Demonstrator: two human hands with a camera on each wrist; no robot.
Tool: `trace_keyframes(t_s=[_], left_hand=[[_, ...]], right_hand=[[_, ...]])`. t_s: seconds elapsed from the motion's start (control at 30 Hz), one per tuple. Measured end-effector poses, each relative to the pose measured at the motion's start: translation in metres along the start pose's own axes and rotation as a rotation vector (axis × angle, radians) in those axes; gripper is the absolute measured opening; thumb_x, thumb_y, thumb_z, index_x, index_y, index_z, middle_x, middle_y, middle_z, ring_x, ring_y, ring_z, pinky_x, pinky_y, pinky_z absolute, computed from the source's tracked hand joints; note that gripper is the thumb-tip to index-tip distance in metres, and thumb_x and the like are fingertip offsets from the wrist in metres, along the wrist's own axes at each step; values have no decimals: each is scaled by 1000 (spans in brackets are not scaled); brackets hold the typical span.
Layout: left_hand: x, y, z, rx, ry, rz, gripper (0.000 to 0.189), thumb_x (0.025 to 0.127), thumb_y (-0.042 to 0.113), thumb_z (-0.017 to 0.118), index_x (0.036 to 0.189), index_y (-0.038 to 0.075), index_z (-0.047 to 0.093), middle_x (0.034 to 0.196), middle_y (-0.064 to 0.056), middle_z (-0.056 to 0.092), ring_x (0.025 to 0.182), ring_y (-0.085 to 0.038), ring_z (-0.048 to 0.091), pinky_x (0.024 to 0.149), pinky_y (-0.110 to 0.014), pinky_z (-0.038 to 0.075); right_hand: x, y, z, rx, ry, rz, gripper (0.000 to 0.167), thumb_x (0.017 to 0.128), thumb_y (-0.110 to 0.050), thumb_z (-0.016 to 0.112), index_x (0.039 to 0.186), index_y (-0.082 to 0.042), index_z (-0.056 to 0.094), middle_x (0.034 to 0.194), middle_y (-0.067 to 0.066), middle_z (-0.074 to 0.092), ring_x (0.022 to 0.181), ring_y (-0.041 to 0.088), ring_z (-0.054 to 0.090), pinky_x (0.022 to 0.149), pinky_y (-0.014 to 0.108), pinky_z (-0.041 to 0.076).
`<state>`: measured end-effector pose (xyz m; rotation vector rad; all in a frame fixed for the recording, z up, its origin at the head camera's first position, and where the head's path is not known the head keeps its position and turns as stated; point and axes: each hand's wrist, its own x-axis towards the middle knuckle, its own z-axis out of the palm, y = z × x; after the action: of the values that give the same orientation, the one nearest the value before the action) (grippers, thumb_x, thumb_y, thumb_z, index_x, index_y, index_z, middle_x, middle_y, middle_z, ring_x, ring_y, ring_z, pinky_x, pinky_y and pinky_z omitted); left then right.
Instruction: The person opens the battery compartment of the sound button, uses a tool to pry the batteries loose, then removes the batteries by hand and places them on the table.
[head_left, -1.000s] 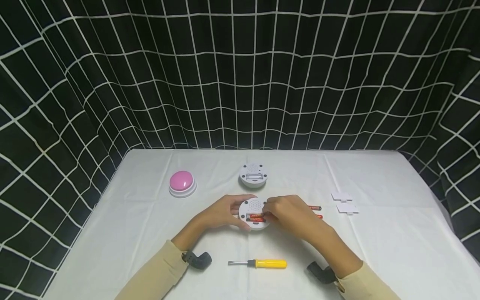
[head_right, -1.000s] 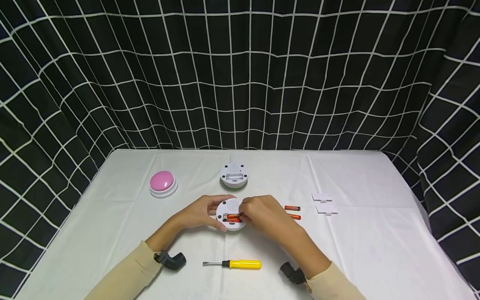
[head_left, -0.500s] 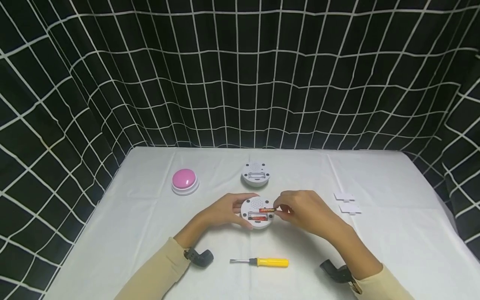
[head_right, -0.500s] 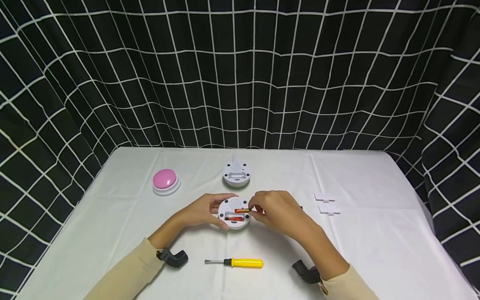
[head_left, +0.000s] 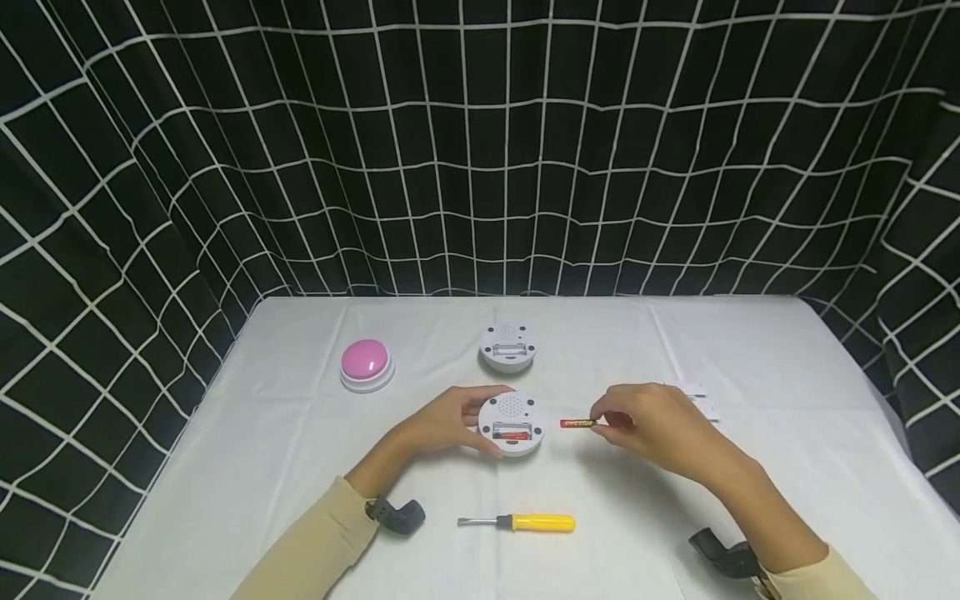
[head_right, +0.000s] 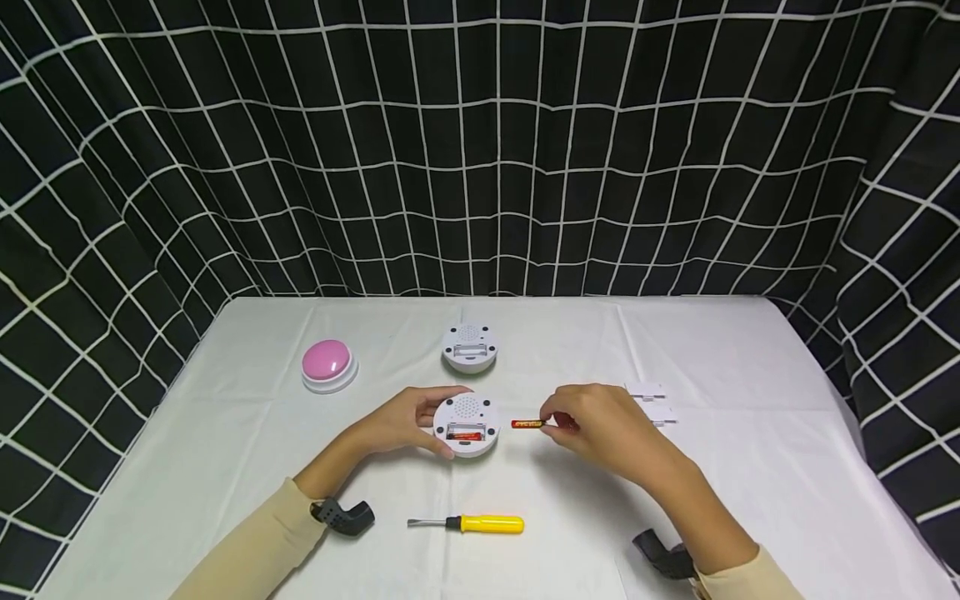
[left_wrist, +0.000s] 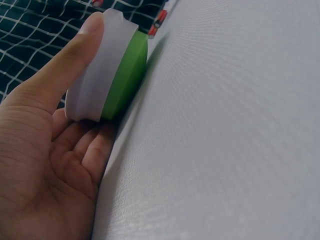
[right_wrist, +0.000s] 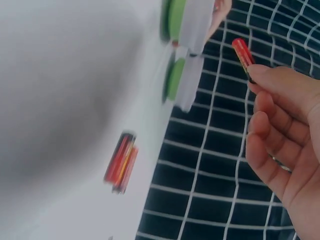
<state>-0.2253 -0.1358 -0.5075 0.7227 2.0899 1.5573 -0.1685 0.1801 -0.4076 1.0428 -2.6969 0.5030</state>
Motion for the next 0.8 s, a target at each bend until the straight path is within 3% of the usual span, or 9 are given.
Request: trace_keyframes(t_s=[0.37,0.6,0.8], left_hand=[[0,-1,0,0,-4,-1,92,72,7,91,152,11,46,145,-1,58,132,-14,56,109,-25,45],[0,-2,0,-7,-5,6,92,72,7,91,152,10,46,144,-3,59,131,-16,57,107,-25,47],[1,-4,0,-22,-6,9,93,71,6,91,153,10,46,144,-4,59,130,-15,58,107,-25,48]], right_hand=[[-28,27,-1,-16,12,74,17,77,-10,87,89,-18,78,78,-18,66,64,-1,48,55,23,43],[-40,40,-1,-74,-18,92,19,76,-8,86,84,-21,74,69,-20,50,64,-1,43,54,25,38],[-44,50,4,-98,-49,108,18,77,-9,86,85,-20,74,68,-20,49,63,-1,41,51,25,37]])
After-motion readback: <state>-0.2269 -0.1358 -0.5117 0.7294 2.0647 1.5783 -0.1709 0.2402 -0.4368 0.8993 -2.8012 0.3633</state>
